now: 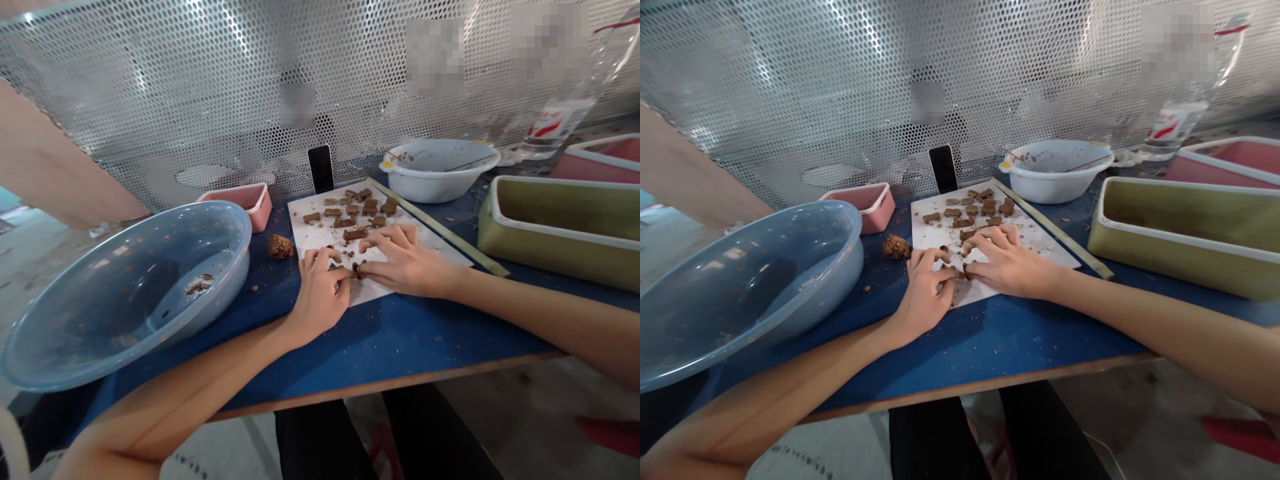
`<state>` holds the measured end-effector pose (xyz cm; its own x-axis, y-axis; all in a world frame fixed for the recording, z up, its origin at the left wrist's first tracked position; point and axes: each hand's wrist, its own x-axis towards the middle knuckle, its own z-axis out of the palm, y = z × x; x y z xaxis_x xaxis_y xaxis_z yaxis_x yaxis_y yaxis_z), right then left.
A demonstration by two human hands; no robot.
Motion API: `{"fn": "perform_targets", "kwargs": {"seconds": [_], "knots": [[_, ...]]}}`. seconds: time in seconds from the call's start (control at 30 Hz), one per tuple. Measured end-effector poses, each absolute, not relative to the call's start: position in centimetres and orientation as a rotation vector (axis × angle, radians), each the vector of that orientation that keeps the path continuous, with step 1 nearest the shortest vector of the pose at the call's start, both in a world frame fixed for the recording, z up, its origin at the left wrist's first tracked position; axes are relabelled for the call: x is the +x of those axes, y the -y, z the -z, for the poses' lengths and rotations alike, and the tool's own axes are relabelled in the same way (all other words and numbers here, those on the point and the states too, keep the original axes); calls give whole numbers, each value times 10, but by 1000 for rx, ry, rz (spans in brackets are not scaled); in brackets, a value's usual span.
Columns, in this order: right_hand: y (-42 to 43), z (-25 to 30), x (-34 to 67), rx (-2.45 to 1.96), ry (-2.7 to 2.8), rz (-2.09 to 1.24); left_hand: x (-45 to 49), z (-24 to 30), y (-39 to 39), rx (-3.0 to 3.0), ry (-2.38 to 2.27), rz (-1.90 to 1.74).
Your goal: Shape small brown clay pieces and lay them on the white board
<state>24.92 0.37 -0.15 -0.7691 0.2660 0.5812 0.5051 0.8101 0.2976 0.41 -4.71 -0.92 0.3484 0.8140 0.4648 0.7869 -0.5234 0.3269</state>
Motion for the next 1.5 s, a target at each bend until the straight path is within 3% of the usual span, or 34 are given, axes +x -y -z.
{"fn": "perform_targets", "kwargs": {"seconds": [0.57, 1.0, 1.5], "knots": [[-2, -2, 250, -565, 2486, 544, 4, 10, 47, 2532, -1483, -966], [-25, 12, 252, -966, 2506, -96, 5, 8, 47, 2423, -1529, -1048], [-27, 6, 239, -1061, 2519, -295, 5, 8, 44, 2396, -1549, -990]]}}
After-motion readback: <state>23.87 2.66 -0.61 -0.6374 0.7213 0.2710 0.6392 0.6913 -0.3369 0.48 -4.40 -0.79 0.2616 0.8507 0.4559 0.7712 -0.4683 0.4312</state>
